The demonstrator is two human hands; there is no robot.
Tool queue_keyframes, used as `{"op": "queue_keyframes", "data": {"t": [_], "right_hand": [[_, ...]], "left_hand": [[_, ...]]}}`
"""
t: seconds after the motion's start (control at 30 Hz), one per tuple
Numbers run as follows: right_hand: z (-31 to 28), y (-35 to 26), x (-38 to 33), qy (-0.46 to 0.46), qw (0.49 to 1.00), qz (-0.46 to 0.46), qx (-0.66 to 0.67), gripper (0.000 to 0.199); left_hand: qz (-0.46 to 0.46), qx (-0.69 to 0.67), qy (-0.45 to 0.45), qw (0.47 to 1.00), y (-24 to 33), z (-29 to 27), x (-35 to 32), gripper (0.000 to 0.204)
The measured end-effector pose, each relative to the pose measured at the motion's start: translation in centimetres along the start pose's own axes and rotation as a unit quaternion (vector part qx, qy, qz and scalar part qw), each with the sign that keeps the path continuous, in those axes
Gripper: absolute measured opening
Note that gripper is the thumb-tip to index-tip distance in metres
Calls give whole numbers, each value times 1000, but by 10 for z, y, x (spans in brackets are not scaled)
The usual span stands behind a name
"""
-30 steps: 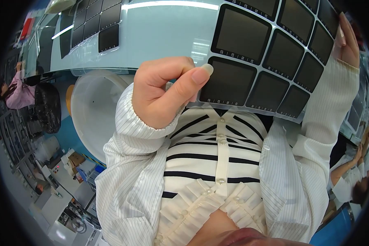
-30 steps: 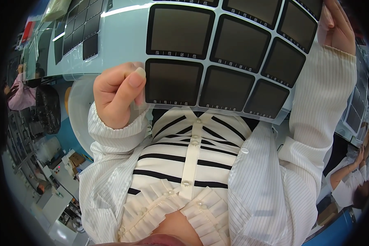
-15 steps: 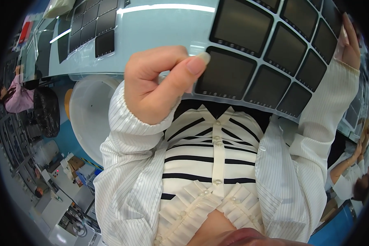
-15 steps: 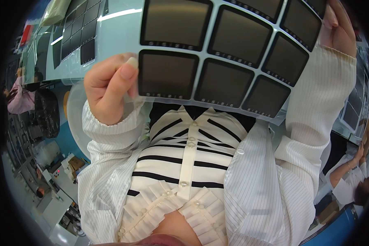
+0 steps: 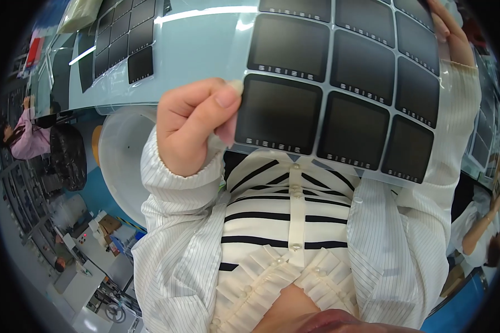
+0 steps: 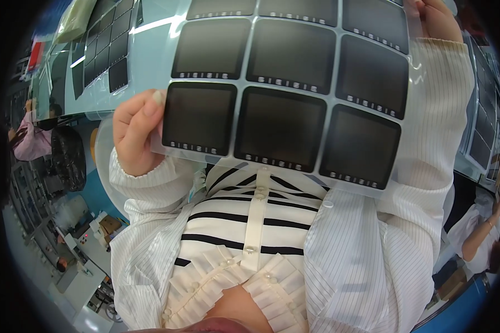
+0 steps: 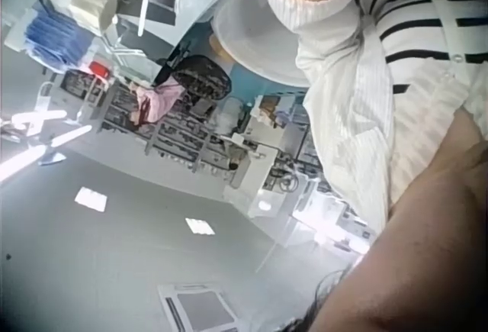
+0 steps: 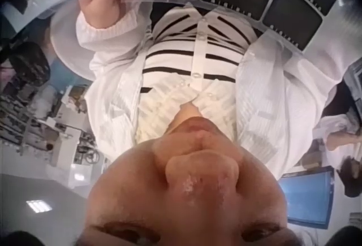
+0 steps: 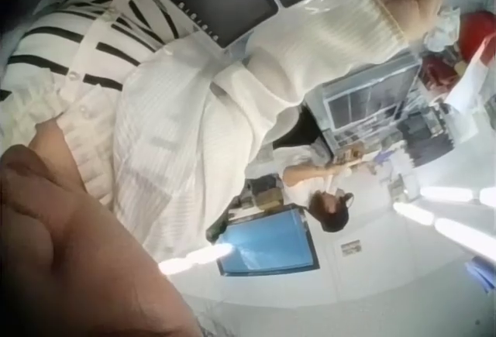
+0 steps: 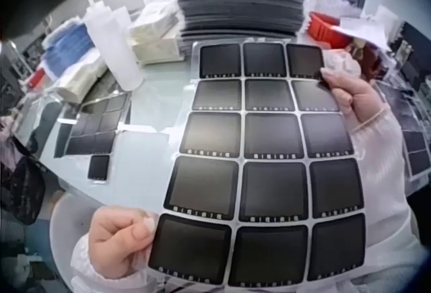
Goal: Inspecting and cleaning sheets of small electronic components at a manufacturing workbench.
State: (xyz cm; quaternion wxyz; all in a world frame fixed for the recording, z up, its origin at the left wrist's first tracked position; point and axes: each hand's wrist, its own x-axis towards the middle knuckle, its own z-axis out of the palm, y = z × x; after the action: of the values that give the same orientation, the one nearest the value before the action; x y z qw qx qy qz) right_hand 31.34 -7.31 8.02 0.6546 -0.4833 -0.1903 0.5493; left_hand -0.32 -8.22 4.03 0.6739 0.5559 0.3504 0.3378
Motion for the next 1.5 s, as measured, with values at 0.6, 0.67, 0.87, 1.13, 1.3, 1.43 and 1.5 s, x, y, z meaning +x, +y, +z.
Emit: {"op": "queue_keyframes", "data": {"t": [0.6, 0.67, 0.87, 1.13, 1.3, 1.43, 1.5], "right_hand": [[-70, 28, 63, -6, 995, -2, -103, 9], [-71, 33, 67, -444, 781, 253, 359, 9], [-64, 25, 51, -79, 986, 18, -147, 10], [-52, 23, 38, -78, 985, 7, -151, 11], [-47, 22, 30, -73, 986, -7, -148, 12], [-44, 21, 25, -86, 989, 8, -124, 11], [-44, 20, 24, -83, 990, 12, -109, 11]], "left_hand": [[-67, -64, -26, 995, -4, -12, -4, 36], [-78, -60, -38, 994, -5, -16, -5, 37], [-76, -1, -62, 995, -10, -26, -11, 36], [-60, 82, -124, 987, -14, -36, -16, 27], [-29, 106, -166, 980, -15, -40, -13, 25], [-30, 95, -171, 980, -16, -41, -13, 24], [-41, 78, -160, 983, -18, -41, -15, 23]]}}
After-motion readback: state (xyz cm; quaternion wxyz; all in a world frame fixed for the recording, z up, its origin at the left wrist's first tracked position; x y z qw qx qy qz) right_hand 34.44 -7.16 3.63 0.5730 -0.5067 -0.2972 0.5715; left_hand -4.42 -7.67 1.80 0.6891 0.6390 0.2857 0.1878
